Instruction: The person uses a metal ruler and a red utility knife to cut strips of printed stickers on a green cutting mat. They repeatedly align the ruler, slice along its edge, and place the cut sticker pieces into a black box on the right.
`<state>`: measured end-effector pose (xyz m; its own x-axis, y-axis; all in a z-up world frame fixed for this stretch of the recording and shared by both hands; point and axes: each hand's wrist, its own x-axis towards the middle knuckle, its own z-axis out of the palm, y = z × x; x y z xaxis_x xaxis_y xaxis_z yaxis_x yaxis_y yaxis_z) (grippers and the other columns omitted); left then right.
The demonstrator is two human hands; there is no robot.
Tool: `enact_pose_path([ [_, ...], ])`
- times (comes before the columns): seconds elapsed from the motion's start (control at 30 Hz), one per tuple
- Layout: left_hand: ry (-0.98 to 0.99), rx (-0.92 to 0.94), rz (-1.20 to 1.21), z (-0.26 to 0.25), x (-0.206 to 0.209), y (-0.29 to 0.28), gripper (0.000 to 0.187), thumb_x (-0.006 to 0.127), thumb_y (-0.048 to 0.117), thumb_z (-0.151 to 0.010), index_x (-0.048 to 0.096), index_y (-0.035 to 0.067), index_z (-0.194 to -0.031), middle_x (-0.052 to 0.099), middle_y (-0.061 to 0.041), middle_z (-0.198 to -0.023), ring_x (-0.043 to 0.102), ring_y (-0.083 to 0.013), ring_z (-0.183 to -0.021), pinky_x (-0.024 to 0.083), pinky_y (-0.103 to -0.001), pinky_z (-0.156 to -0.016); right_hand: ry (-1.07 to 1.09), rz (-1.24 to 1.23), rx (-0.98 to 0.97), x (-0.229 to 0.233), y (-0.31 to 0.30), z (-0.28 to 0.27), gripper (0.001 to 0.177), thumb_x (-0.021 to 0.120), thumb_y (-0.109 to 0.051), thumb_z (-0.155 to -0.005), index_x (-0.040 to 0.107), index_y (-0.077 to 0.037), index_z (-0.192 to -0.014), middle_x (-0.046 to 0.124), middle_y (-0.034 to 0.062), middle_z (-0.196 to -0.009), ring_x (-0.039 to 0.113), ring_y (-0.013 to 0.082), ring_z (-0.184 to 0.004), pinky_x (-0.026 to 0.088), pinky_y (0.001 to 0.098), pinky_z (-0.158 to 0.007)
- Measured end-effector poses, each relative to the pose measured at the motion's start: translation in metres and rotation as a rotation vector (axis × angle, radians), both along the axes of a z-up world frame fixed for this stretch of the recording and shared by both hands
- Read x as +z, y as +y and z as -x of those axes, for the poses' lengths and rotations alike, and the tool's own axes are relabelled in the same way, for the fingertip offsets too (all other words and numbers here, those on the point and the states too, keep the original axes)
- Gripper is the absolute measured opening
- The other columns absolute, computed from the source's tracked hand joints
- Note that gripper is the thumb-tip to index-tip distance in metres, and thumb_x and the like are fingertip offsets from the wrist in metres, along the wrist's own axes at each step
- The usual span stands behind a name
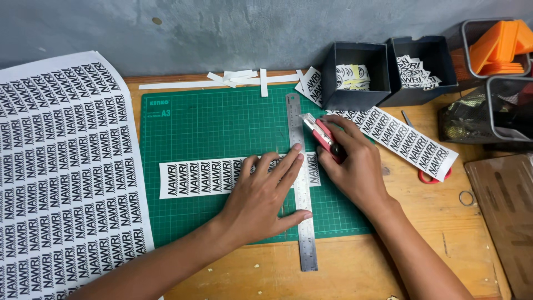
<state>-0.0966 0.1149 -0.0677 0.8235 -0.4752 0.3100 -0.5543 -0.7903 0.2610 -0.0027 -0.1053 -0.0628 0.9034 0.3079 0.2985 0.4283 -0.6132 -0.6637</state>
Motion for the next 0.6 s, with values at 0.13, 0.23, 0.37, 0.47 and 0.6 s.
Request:
enact_pose_path([
  [0.13,0.002,-0.001,0.000,0.001,0.001,0.000,0.096,0.063,0.069,-0.103,0.055,-0.005,-0.164,0.050,-0.025,-0.176,0.057,-0.0438,-0.132,0.042,-0.059,-0.100,0.035,-0.054,-0.003,0.005,-0.003,-0.001,0.037,0.084,-0.009,-0.091,0.083,0.000,-0.127,0.081,0.0155,-0.137,0.081,0.0454,-0.103,0.063,0.0493,-0.080],
  [0.23,0.012,0.004,0.003,0.000,0.000,-0.001,0.096,0.062,0.070,-0.104,0.054,-0.004,-0.164,0.051,-0.026,-0.174,0.057,-0.0435,-0.131,0.042,-0.059,-0.100,0.498,-0.634,-0.046,0.018,-0.005,0.006,0.033,0.077,-0.011,-0.095,0.080,0.000,-0.126,0.074,0.0067,-0.143,0.050,0.0094,-0.041,0.047,0.0256,-0.039],
  [0.37,-0.015,0.005,-0.001,0.000,-0.002,0.000,0.097,0.061,0.070,-0.103,0.054,-0.004,-0.164,0.050,-0.025,-0.175,0.056,-0.0424,-0.130,0.041,-0.058,-0.100,0.627,-1.016,0.059,0.030,-0.009,0.009,0.064,0.071,-0.016,-0.094,0.064,0.015,-0.150,0.038,0.0027,-0.051,0.025,0.0085,-0.035,0.029,0.0209,-0.037],
  [0.47,-0.025,0.004,-0.001,0.000,-0.001,-0.001,0.097,0.061,0.071,-0.103,0.055,-0.004,-0.163,0.052,-0.025,-0.174,0.057,-0.0417,-0.129,0.042,-0.058,-0.099,0.543,-0.898,0.028,0.029,-0.002,0.011,0.058,0.073,-0.014,-0.094,0.068,0.011,-0.146,0.056,0.0108,-0.097,0.035,0.0069,-0.038,0.032,0.0216,-0.037],
  [0.6,-0.064,0.023,-0.016,0.001,-0.001,-0.002,0.097,0.063,0.071,-0.100,0.056,-0.003,-0.161,0.054,-0.024,-0.170,0.057,-0.0414,-0.130,0.043,-0.057,-0.099,0.112,-0.465,0.129,0.013,0.016,-0.011,0.046,0.081,-0.005,-0.097,0.077,-0.001,-0.142,0.073,0.0266,-0.153,0.062,0.0410,-0.155,0.045,0.0525,-0.127],
])
